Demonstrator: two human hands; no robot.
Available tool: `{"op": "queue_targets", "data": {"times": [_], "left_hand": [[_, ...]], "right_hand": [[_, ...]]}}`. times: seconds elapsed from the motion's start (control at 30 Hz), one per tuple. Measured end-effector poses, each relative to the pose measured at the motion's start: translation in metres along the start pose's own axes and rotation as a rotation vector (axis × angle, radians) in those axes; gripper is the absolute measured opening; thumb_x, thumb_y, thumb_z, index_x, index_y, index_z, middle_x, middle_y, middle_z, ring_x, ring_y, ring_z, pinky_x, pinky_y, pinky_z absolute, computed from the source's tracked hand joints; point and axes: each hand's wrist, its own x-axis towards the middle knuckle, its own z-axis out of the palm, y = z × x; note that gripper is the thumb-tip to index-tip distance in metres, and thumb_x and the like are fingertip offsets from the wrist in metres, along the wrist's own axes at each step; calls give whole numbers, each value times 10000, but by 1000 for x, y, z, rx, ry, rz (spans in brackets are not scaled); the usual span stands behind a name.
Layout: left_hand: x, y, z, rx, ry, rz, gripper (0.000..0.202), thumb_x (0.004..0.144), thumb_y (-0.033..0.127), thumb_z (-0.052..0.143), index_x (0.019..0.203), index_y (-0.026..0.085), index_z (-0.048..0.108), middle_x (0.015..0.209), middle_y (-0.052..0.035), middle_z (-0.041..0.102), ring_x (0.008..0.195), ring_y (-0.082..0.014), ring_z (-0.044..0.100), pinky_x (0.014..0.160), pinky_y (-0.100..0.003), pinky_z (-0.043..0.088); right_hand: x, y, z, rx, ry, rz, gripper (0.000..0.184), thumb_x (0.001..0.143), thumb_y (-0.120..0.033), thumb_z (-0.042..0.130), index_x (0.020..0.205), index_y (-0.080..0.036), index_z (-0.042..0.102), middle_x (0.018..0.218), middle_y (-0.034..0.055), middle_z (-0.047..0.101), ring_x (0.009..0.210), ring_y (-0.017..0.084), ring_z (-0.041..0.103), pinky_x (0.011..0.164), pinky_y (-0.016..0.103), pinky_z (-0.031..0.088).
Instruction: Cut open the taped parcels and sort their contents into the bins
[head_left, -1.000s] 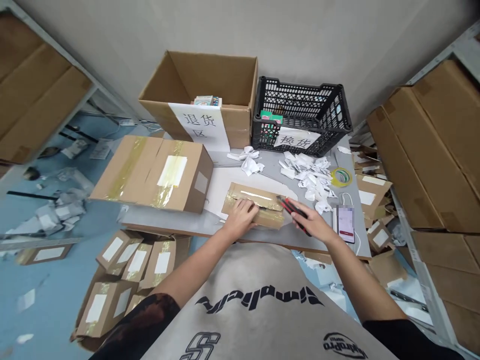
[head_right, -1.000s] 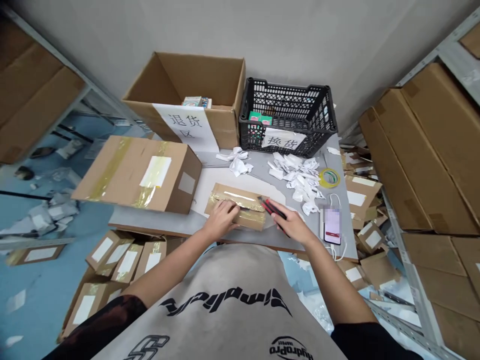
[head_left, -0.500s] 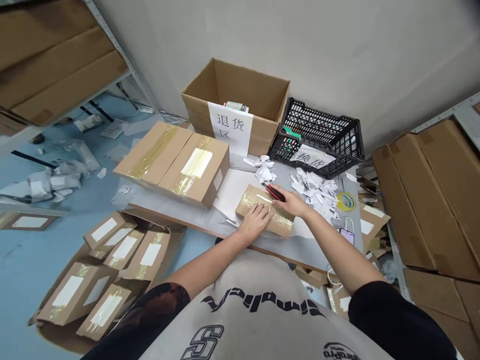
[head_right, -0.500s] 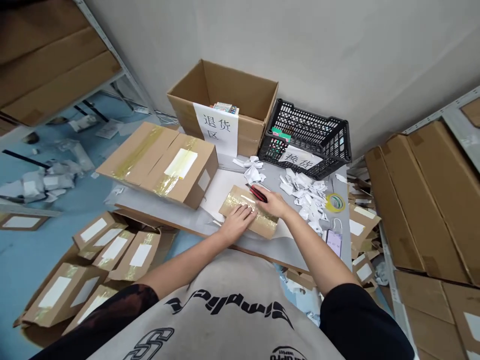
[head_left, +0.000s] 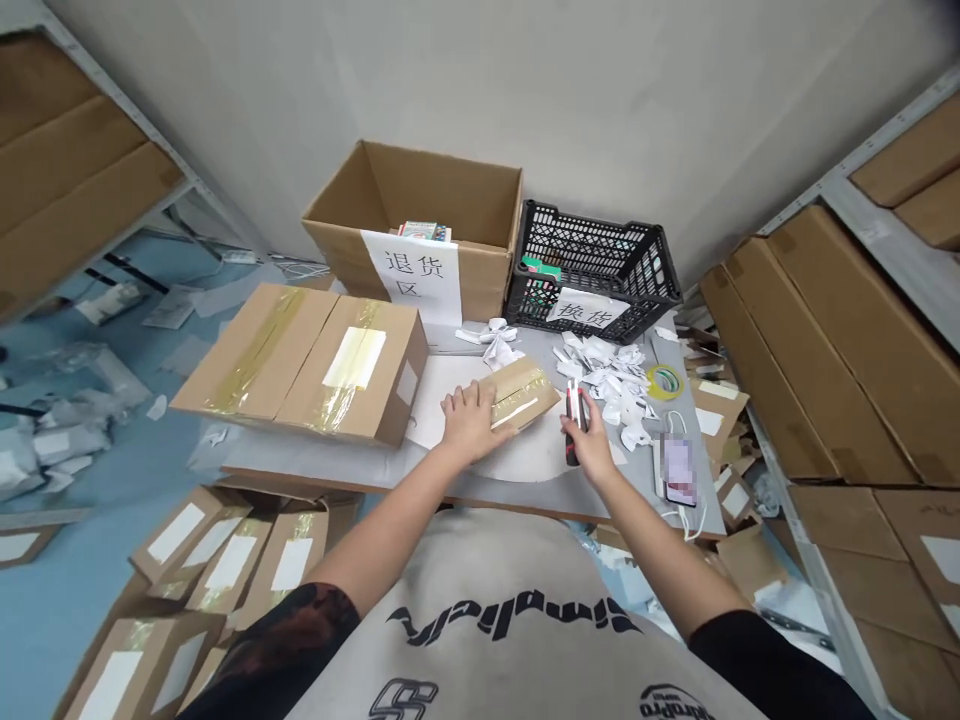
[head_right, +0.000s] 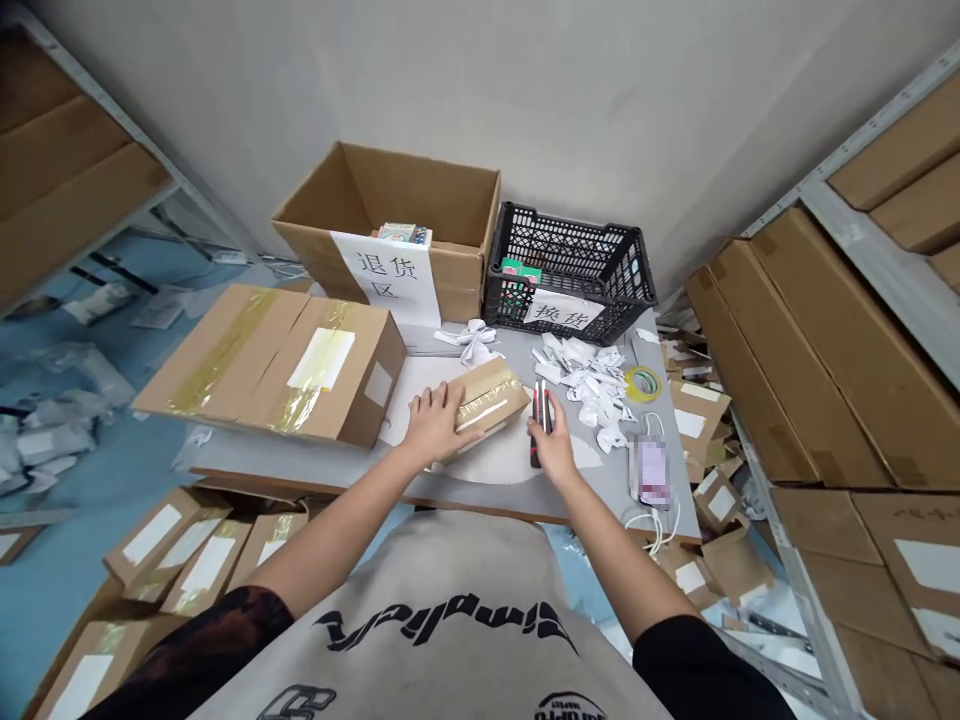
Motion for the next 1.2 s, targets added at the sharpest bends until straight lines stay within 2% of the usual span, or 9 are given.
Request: {"op": "queue_targets", "data": {"times": [0.07, 0.13, 0.27, 0.33, 0.5, 0.6, 0.73, 0.97, 1.2], "left_hand": [[7, 7, 7, 66, -45, 32, 1104, 588, 637, 778, 1488, 218, 295, 1557, -241, 260, 1379, -525, 252, 1061, -691, 188], [17, 4, 7, 120, -106, 110, 1162, 533, 535, 839, 1499, 225, 272, 1581, -233, 207, 1404, -520, 208, 1080, -685, 159], [37, -20, -12, 153, -340, 538, 1191, 497, 421, 867, 1515, 319, 257, 1624, -138, 155, 1466, -430, 138, 1150, -569, 168], [42, -25, -20, 132, -408, 616, 1157, 508, 491, 862, 1503, 349, 289, 1633, -122, 132, 1474, -418, 130, 1152, -544, 190], [39, -2, -9, 70, -352, 561, 1100, 616, 698, 733, 1519, 260, 283, 1620, -186, 141, 1474, -424, 128, 1162, -548, 149], [37, 8, 3, 71, -334, 557, 1154, 602, 712, 730, 1530, 221, 250, 1609, -202, 171, 1477, -413, 130, 1172, -539, 105], [38, 7, 10, 61, -319, 540, 1176, 586, 705, 735, 1534, 227, 231, 1612, -182, 176, 1481, -402, 118, 1177, -523, 89], [41, 4, 15, 41, -327, 526, 1210, 556, 692, 753, 1537, 235, 212, 1620, -167, 161, 1484, -399, 91, 1181, -528, 64], [41, 5, 18, 58, -371, 499, 1190, 596, 675, 735, 1547, 226, 179, 1635, -163, 86, 1494, -386, 17, 1185, -517, 21]], "right_hand": [[15, 2, -14, 114, 91, 86, 759, 902, -419, 425, 1559, -262, 80, 1258, 108, 591, 866, 201, 656, 809, 406, 545], [24, 2, -29, 186, 84, 130, 767, 879, -404, 477, 1556, -264, 145, 1207, 85, 631, 839, 197, 661, 781, 385, 547], [13, 4, -59, 35, -165, -18, 678, 870, -347, 531, 1515, -296, 330, 1307, 53, 624, 965, 215, 669, 899, 401, 524], [1, 3, -72, -153, -310, -139, 602, 887, -310, 523, 1477, -338, 409, 1392, 14, 580, 1106, 226, 632, 978, 397, 480], [-12, -7, -90, -552, -511, -298, 582, 940, -273, 467, 1492, -416, 353, 1278, -5, 666, 1045, 210, 652, 895, 332, 479], [-6, -14, -88, -741, -569, -337, 570, 958, -287, 446, 1494, -441, 330, 1144, 11, 708, 943, 195, 660, 799, 288, 462], [2, -25, -85, -978, -599, -354, 580, 965, -278, 413, 1508, -440, 290, 981, 25, 710, 829, 189, 649, 690, 260, 407], [11, -41, -84, -1143, -677, -444, 581, 971, -275, 381, 1516, -442, 264, 949, 34, 695, 753, 186, 639, 632, 263, 356], [12, -49, -74, -1258, -716, -392, 625, 959, -241, 372, 1548, -373, 208, 947, 87, 699, 758, 220, 663, 635, 288, 386]]}}
